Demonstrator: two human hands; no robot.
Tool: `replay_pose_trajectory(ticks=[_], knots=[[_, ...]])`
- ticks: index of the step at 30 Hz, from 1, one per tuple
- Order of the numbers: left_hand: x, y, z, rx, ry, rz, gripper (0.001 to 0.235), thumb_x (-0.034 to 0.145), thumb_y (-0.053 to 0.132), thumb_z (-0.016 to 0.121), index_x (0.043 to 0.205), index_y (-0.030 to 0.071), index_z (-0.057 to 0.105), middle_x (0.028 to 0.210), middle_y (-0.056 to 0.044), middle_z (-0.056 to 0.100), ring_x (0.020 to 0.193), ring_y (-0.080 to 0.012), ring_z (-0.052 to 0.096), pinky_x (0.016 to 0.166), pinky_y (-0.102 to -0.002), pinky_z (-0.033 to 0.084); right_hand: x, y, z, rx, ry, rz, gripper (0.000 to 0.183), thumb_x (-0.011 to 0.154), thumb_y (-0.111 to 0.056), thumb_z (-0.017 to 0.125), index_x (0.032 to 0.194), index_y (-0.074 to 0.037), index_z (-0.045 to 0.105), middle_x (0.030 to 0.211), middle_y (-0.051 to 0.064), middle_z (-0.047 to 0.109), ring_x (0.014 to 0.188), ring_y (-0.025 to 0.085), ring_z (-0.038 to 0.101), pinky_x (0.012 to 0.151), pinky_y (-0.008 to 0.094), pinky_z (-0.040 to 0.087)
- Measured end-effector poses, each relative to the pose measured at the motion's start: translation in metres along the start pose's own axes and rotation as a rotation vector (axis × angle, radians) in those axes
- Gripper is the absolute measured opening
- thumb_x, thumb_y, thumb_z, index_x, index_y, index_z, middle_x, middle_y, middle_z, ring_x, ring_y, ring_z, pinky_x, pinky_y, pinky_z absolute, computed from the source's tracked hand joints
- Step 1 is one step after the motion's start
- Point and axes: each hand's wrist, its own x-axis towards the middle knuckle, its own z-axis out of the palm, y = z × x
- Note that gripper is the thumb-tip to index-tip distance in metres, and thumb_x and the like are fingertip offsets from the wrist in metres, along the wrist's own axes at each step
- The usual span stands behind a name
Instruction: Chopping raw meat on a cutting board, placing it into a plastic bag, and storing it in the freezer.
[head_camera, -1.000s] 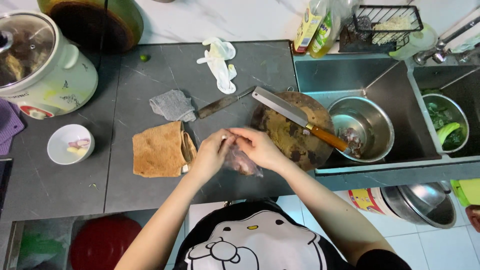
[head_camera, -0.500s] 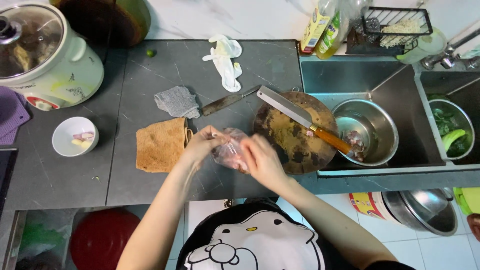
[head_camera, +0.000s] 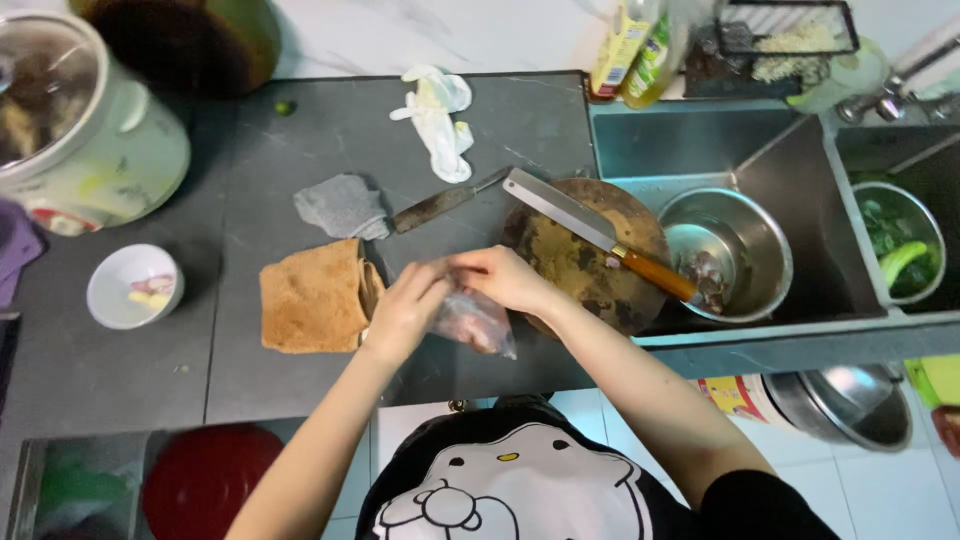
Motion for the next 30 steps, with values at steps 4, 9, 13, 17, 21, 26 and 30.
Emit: replay_pose_trajectory(ticks=[4,9,13,17,21,26,30], knots=[[-0.013,0.001,0.003,-0.121,-0.014,-0.094,0.008,0.105,0.016,0.055,0.105,0.011,0.061,0.110,-0.007,0.058,0.100,-0.0287,0.060,0.084,-0.038,0.054,0.002,0.006,-0.003,0.013,-0.053,-0.052,0.028,0.087,-0.014,0.068,0.112,-0.020,0.078,0.089,0.006,0.080,0.084,0.020,0.077,0.087,0.038,0.058],[-0.022,-0.003,0.008,0.162,0.033,-0.250,0.017,0.079,0.024,0.083,0.091,0.028,0.071,0.087,0.008,0.064,0.104,-0.0212,0.057,0.097,-0.042,0.043,0.007,0.015,0.003,-0.378,0.078,-0.540,0.010,0.090,-0.020,0.072,0.096,-0.013,0.076,0.095,0.009,0.068,0.087,0.036,0.065,0.079,0.046,0.054],[-0.016,0.011,-0.011,0.266,0.045,-0.247,0.021,0.076,0.027,0.090,0.082,0.024,0.070,0.078,0.008,0.064,0.099,-0.0206,0.059,0.099,-0.047,0.042,0.009,0.039,0.025,-0.637,0.234,-0.550,0.008,0.090,-0.028,0.068,0.094,-0.023,0.072,0.088,-0.002,0.058,0.084,0.025,0.059,0.071,0.041,0.044],[-0.029,0.008,-0.014,0.054,0.064,-0.410,0.026,0.082,0.022,0.090,0.102,0.021,0.073,0.101,0.001,0.065,0.107,-0.0287,0.059,0.103,-0.054,0.041,0.008,0.059,0.025,-0.656,0.329,-0.471,0.010,0.089,-0.031,0.068,0.096,-0.028,0.075,0.088,-0.003,0.062,0.087,0.023,0.062,0.072,0.039,0.044],[-0.036,0.036,-0.063,-0.159,0.059,-0.540,0.083,0.070,0.010,0.093,0.146,0.009,0.060,0.125,-0.020,0.063,0.107,-0.0423,0.061,0.091,-0.055,0.052,-0.038,0.054,0.012,-0.397,0.309,-0.358,0.026,0.094,-0.030,0.068,0.120,-0.027,0.073,0.106,0.003,0.067,0.098,0.029,0.069,0.079,0.039,0.055],[-0.115,0.097,-0.083,-0.234,0.320,-0.929,0.033,0.095,0.008,0.082,0.126,0.009,0.072,0.110,-0.008,0.066,0.094,-0.0253,0.064,0.083,-0.037,0.055,-0.100,0.045,-0.013,-0.262,0.305,-0.303,0.023,0.093,-0.019,0.074,0.115,-0.023,0.076,0.092,0.002,0.065,0.087,0.024,0.066,0.076,0.032,0.052],[-0.177,0.177,-0.074,-0.451,0.599,-1.357,0.017,0.099,0.005,0.074,0.115,0.009,0.074,0.104,-0.009,0.070,0.092,-0.0187,0.065,0.081,-0.032,0.055,-0.139,0.045,-0.016,-0.153,0.346,-0.177,0.011,0.092,-0.021,0.082,0.103,-0.021,0.078,0.087,-0.002,0.065,0.076,0.013,0.059,0.071,0.024,0.048]])
